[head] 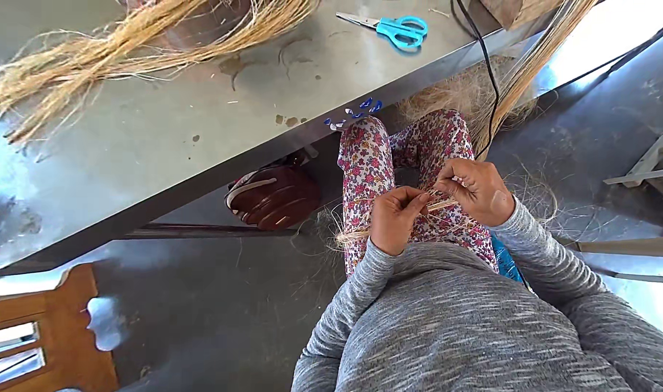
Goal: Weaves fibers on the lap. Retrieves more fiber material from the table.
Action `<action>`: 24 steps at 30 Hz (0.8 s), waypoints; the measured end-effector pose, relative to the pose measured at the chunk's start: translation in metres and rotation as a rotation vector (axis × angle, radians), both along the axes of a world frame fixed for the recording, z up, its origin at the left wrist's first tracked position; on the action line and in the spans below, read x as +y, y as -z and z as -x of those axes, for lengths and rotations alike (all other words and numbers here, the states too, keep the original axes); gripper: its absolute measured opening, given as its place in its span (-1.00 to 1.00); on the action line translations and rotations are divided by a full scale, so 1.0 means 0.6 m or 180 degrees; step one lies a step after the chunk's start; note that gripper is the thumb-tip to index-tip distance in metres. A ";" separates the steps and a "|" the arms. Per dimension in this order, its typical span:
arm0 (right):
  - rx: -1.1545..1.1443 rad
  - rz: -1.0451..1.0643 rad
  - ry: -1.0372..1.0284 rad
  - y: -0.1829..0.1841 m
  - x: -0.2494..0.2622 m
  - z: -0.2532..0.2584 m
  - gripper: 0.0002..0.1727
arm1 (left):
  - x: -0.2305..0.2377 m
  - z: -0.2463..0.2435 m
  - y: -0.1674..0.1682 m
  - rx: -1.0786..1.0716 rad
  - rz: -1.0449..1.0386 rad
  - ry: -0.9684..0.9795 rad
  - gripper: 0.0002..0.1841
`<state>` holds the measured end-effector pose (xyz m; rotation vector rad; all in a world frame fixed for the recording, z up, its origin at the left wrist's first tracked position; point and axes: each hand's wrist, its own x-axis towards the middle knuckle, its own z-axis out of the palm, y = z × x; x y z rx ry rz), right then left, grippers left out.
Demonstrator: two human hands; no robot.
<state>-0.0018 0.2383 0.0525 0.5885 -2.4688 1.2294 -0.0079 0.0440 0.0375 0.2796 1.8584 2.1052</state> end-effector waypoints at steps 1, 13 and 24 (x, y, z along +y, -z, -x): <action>-0.0034 0.0026 0.0077 -0.002 0.006 0.002 -0.79 | 0.000 0.000 0.000 0.0058 0.0108 -0.0029 -0.91; 0.1390 -0.0781 -0.0251 0.011 0.026 -0.015 -0.81 | 0.001 0.002 -0.008 0.0091 0.0411 0.0029 -0.92; 0.1481 -0.0783 -0.0308 0.021 0.033 -0.016 -0.84 | -0.007 0.005 -0.003 -0.0146 0.0080 0.0319 -0.89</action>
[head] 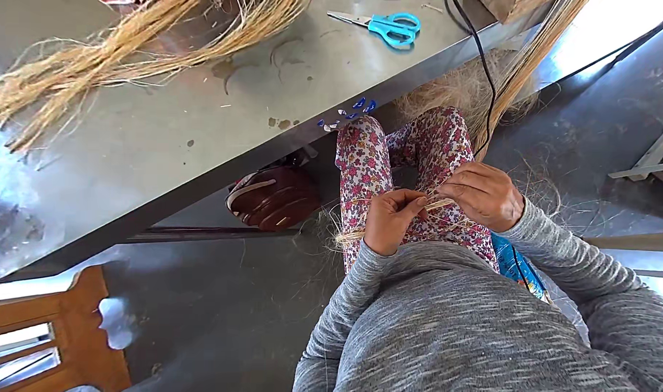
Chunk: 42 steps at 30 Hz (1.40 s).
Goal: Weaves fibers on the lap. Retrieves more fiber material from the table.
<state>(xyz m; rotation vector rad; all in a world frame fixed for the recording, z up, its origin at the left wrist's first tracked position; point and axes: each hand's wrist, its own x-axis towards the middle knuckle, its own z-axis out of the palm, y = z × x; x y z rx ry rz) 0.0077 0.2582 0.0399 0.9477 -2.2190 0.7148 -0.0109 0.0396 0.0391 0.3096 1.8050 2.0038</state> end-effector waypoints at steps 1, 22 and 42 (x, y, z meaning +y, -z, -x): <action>-0.0008 -0.0005 0.0043 0.000 0.002 0.000 -0.84 | -0.001 0.001 0.001 -0.0022 -0.0038 -0.0009 -0.88; -0.3067 0.2322 -0.0002 0.021 -0.025 -0.020 -0.76 | 0.022 -0.003 0.016 0.2214 0.0599 -0.0142 -0.92; -0.4537 0.3409 -0.0219 0.009 -0.036 -0.016 -0.69 | 0.029 -0.005 0.030 0.1762 0.0619 -0.0572 -0.91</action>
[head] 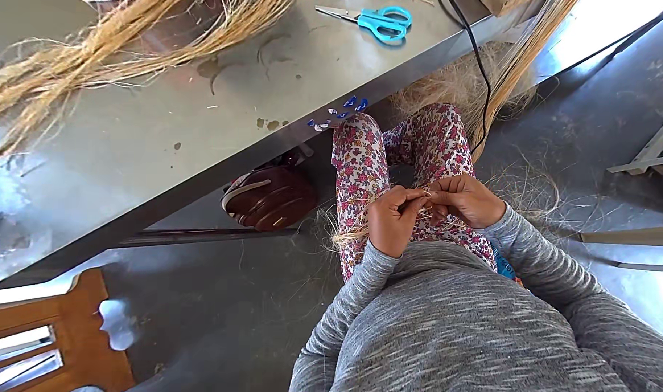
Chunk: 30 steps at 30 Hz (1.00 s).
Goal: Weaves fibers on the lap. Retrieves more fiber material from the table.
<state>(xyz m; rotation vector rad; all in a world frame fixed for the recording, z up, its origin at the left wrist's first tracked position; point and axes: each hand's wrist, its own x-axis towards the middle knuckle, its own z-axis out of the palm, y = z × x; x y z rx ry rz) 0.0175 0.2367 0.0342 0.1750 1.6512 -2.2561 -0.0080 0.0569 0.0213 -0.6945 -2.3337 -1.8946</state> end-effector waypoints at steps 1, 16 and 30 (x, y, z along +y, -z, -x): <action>-0.0035 0.0019 0.0053 0.000 -0.001 0.000 -0.69 | 0.001 0.000 0.001 -0.0007 0.0005 -0.0021 -0.91; 0.1028 -0.1157 0.0226 0.012 0.020 0.014 -0.85 | 0.004 0.003 0.008 -0.0817 0.0000 -0.0053 -0.94; 0.1429 -0.1107 0.0543 0.025 -0.001 0.019 -0.96 | 0.003 0.006 0.003 -0.1105 0.0031 0.0089 -0.95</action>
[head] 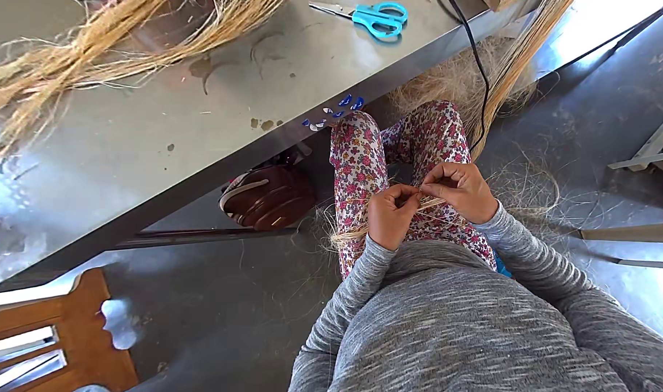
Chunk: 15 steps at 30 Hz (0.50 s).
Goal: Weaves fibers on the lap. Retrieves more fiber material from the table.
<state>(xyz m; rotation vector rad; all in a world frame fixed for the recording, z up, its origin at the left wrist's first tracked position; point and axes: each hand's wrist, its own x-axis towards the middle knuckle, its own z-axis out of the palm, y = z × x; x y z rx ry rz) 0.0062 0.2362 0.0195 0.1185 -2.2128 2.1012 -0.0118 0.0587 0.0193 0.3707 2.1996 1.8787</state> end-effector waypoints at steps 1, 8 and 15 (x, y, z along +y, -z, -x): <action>-0.0042 0.0075 -0.0019 0.000 0.001 -0.001 -0.95 | 0.000 0.001 0.000 -0.0095 -0.0059 -0.0011 -0.95; -0.0441 -0.0108 -0.0294 -0.002 0.014 -0.014 -0.91 | 0.000 0.004 0.003 -0.0529 -0.0539 -0.0165 -0.94; -0.0246 -0.0065 -0.0153 0.005 0.000 -0.019 -0.94 | 0.005 0.002 0.001 -0.0558 -0.0549 -0.0188 -0.94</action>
